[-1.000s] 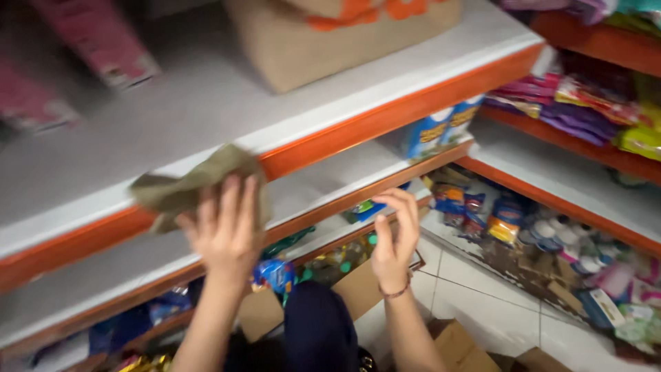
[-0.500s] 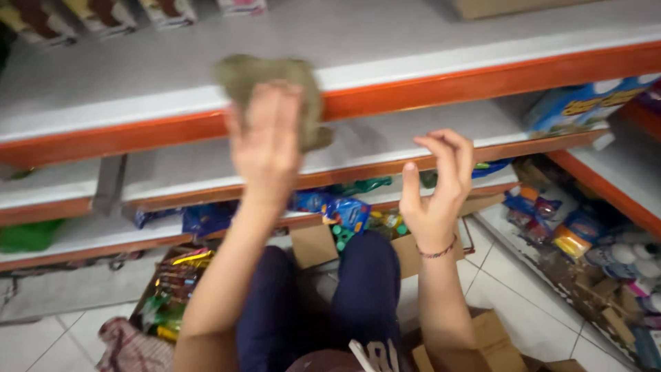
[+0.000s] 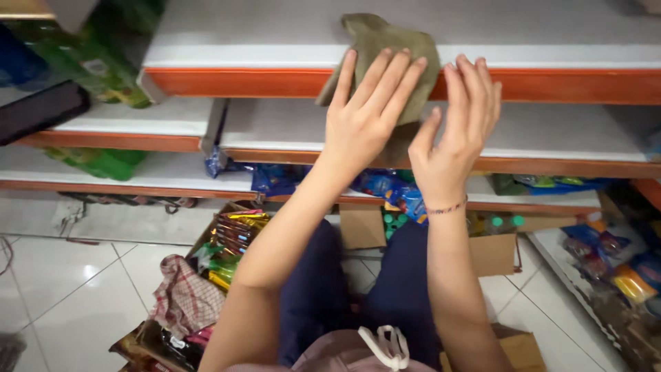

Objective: The person cleans a shelf with a cloth and a spray bottle, then uses a handheld scanner to scan several small boxes and packages, placing them back on the shelf.

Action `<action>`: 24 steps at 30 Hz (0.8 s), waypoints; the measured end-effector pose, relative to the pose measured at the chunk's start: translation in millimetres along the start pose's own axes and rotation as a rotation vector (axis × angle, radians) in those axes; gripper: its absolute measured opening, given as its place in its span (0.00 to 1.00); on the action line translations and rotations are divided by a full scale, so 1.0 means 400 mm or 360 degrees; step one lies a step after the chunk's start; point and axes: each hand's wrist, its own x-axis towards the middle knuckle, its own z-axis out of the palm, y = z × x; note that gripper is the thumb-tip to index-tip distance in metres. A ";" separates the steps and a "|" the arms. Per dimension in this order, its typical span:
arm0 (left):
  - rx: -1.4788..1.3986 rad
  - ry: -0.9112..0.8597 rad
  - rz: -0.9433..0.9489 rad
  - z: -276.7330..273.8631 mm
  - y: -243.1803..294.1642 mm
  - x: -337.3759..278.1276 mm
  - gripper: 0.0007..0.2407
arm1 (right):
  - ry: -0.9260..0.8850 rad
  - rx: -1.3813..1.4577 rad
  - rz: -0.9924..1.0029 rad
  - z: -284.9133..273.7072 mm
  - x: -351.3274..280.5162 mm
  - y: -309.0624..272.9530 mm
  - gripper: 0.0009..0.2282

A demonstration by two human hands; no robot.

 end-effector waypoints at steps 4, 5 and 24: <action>0.0125 -0.0006 0.0065 -0.040 -0.125 -0.056 0.18 | -0.0196 -0.0042 -0.0107 0.091 0.009 -0.019 0.22; 0.0224 0.0024 0.0063 -0.050 -0.167 -0.078 0.17 | -0.0244 -0.0127 -0.0192 0.108 0.007 -0.021 0.22; 0.0166 -0.0111 -0.0119 -0.100 -0.200 -0.151 0.19 | -0.0109 -0.0141 -0.0209 0.169 -0.034 0.021 0.18</action>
